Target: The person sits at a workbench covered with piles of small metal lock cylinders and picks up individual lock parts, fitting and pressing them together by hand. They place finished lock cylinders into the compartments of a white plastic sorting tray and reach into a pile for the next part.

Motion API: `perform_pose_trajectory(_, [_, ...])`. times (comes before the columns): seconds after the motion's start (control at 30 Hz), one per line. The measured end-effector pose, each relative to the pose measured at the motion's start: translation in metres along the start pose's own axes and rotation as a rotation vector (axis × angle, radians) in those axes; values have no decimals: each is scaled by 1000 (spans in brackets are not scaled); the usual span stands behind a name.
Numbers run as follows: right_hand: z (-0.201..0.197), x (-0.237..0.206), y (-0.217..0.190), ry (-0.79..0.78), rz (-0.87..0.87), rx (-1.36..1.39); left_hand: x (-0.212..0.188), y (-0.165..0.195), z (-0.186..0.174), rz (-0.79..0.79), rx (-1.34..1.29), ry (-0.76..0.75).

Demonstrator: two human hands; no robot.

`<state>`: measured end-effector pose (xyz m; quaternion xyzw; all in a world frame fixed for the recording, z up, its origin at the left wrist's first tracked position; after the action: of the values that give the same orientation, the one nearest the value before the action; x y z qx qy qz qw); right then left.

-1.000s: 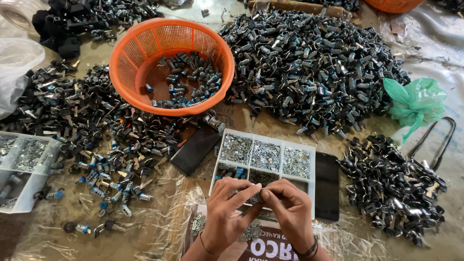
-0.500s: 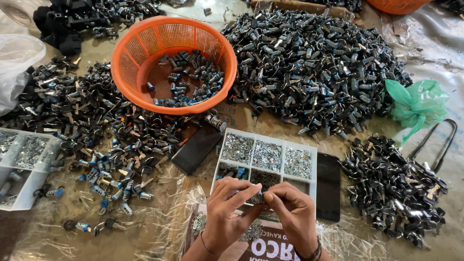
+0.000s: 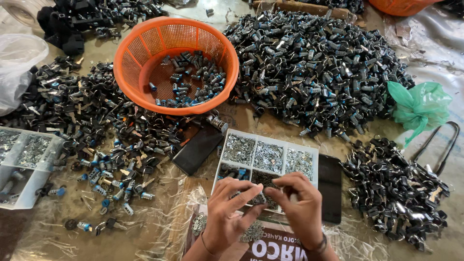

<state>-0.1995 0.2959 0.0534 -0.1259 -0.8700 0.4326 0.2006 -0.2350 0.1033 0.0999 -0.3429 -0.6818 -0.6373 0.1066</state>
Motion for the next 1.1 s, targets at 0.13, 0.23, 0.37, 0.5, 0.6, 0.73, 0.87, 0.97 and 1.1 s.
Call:
perform_pose_trajectory(0.13, [17, 2, -50, 19, -421, -668, 1, -1, 1, -15, 39, 3])
perform_pose_trajectory(0.23, [13, 7, -52, 34, -373, -604, 4, -2, 0, -14, 69, 12])
perform_pose_trajectory(0.37, [-1, 6, -17, -94, -29, -3, 4, -4, -2, -30, 55, 8])
perform_pose_trajectory(0.5, [12, -8, -1, -296, 82, 221, 4, -4, -1, -21, 48, 8])
perform_pose_trajectory(0.6, [13, -8, -5, -297, 20, 192, 3, -3, -1, -18, 44, 7])
perform_pose_trajectory(0.73, [13, -7, -6, -298, 43, 150, 2, -3, -1, -8, 37, 5])
perform_pose_trajectory(0.87, [14, -7, 1, -294, 73, 129, 0, -4, 0, -6, 38, -16])
perform_pose_trajectory(0.97, [21, -6, 12, -349, 123, 227, -1, -5, 1, -14, 50, -32])
perform_pose_trajectory(1.1, [18, -5, 30, -336, 284, 415, 0, -3, -2, 6, 38, -16])
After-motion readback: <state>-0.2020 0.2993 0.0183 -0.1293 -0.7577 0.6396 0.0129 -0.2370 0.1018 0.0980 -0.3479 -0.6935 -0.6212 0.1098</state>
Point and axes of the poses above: each hand's wrist, its own x-axis towards the middle knuckle, its own z-axis out of the palm, y = z × x, the point moved 8 cm from there along x, towards the middle knuckle, and after that the axes turned 14 degrees about -x, right-handed, at the moved point
